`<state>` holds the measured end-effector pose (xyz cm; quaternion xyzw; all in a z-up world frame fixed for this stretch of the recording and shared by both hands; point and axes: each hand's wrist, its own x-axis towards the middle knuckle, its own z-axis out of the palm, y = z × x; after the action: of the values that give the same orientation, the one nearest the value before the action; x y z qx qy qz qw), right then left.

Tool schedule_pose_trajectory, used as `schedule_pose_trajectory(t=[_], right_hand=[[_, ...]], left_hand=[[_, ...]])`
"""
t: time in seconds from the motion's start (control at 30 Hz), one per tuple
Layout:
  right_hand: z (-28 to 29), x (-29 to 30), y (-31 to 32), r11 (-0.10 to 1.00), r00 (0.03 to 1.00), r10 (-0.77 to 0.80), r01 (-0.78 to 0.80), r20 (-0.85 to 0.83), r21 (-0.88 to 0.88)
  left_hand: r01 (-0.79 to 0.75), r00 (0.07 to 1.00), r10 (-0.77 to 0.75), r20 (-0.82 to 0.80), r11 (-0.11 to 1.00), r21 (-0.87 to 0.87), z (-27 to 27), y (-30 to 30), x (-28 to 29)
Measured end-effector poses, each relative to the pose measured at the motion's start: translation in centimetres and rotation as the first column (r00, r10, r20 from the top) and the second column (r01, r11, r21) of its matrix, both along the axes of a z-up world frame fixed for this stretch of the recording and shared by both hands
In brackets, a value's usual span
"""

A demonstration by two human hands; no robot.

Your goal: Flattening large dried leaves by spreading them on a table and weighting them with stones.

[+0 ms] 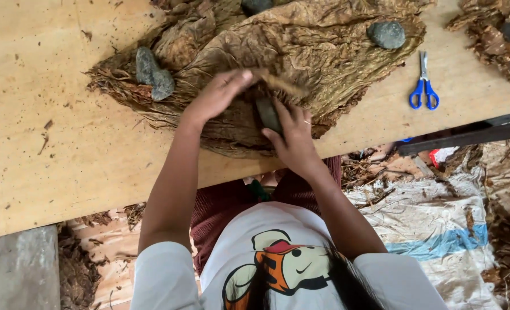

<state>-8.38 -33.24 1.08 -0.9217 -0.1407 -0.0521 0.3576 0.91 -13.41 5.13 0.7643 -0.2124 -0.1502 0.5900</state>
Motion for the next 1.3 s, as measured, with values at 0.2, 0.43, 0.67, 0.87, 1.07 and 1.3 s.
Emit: schedule_pose_trajectory(t=[0.2,0.43,0.67,0.87,1.07,1.3], right_hand=[[10.9,-2.9,-3.2,0.752,0.957,0.219,-0.042,-0.189,0.658],[3.8,3.2,-0.9,0.775,0.989,0.139,-0.139,0.049,0.616],[1.3,3.6,1.0,0.994,1.0,0.008,-0.007,-0.005,0.105],[-1.3,2.8,1.0,0.987,0.976,-0.061,0.09,0.209,-0.134],[-2.4,4.2,-4.8,0.986,0.945,-0.14,0.107,0.296,0.125],[-3.1,6.8,-11.0,0.998,0.896,0.025,-0.001,0.443,-0.056]], left_hand=[[0.051,0.883,-0.331,0.332,0.772,0.633,0.3,-0.8,-4.3],[-0.048,0.822,-0.428,0.376,0.606,0.794,-2.3,-0.7,-6.1],[-0.314,0.718,-0.224,0.659,0.741,0.593,-5.2,0.0,-9.0],[-0.474,0.622,-0.189,0.76,0.681,0.558,-8.8,-0.2,-10.3],[-0.399,0.684,-0.133,0.718,0.755,0.52,-6.8,-0.3,-10.5],[-0.344,0.854,0.135,0.503,0.87,0.352,-5.5,-1.0,-10.6]])
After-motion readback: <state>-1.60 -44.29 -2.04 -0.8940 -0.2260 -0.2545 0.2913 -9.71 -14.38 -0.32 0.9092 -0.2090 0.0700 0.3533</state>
